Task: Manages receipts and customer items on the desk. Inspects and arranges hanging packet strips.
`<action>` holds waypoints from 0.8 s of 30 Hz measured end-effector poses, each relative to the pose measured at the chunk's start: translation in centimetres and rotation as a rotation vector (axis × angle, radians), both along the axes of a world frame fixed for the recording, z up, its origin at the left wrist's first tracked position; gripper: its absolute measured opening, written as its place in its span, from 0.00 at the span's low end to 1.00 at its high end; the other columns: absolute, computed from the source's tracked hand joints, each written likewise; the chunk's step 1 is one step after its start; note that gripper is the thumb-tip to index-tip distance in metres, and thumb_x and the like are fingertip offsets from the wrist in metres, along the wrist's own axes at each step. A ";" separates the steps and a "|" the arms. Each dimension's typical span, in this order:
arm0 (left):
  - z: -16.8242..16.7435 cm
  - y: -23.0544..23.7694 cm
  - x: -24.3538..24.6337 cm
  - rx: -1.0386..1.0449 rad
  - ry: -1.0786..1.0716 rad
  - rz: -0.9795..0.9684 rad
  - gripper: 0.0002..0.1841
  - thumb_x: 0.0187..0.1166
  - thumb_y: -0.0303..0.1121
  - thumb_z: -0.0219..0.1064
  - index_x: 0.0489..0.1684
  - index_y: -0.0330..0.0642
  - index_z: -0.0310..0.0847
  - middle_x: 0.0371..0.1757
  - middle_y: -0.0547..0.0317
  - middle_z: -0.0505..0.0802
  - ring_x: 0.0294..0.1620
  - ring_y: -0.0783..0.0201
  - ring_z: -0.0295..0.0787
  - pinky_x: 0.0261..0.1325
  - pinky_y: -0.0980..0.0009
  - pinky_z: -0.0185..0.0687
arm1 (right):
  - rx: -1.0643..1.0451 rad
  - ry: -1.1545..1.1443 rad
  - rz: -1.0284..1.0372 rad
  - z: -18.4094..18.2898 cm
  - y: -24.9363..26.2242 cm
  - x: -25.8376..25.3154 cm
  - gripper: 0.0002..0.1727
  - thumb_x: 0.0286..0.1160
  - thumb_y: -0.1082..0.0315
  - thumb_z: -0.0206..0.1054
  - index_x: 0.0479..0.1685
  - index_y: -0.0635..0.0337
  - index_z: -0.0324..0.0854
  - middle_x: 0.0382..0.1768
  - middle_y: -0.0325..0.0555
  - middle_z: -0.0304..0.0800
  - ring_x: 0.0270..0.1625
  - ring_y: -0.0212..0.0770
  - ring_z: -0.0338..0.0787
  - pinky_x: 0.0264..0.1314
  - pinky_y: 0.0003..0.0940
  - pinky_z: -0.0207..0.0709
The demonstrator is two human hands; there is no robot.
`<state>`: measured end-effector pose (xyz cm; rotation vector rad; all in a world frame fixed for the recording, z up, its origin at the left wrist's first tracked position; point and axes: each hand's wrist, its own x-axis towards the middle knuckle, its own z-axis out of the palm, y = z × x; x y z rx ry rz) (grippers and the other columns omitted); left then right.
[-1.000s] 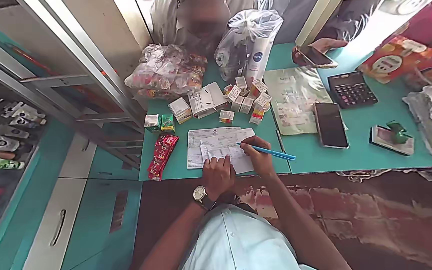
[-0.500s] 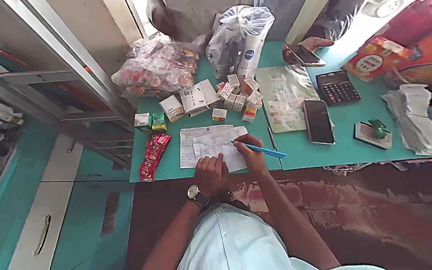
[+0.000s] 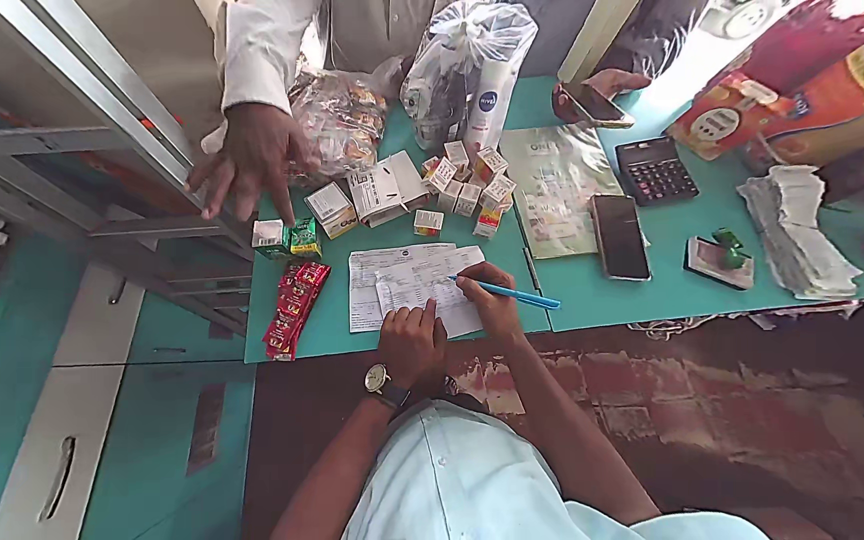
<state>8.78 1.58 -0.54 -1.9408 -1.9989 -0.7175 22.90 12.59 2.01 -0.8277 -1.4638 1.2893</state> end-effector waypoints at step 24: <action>7.0 -7.4 -7.9 -0.049 -0.244 0.435 0.26 0.76 0.49 0.71 0.66 0.43 0.88 0.67 0.39 0.89 0.73 0.34 0.81 0.75 0.33 0.67 | 0.232 -0.726 0.152 5.1 2.3 2.3 0.14 0.68 0.56 0.79 0.37 0.60 0.92 0.36 0.46 0.93 0.39 0.38 0.90 0.49 0.44 0.83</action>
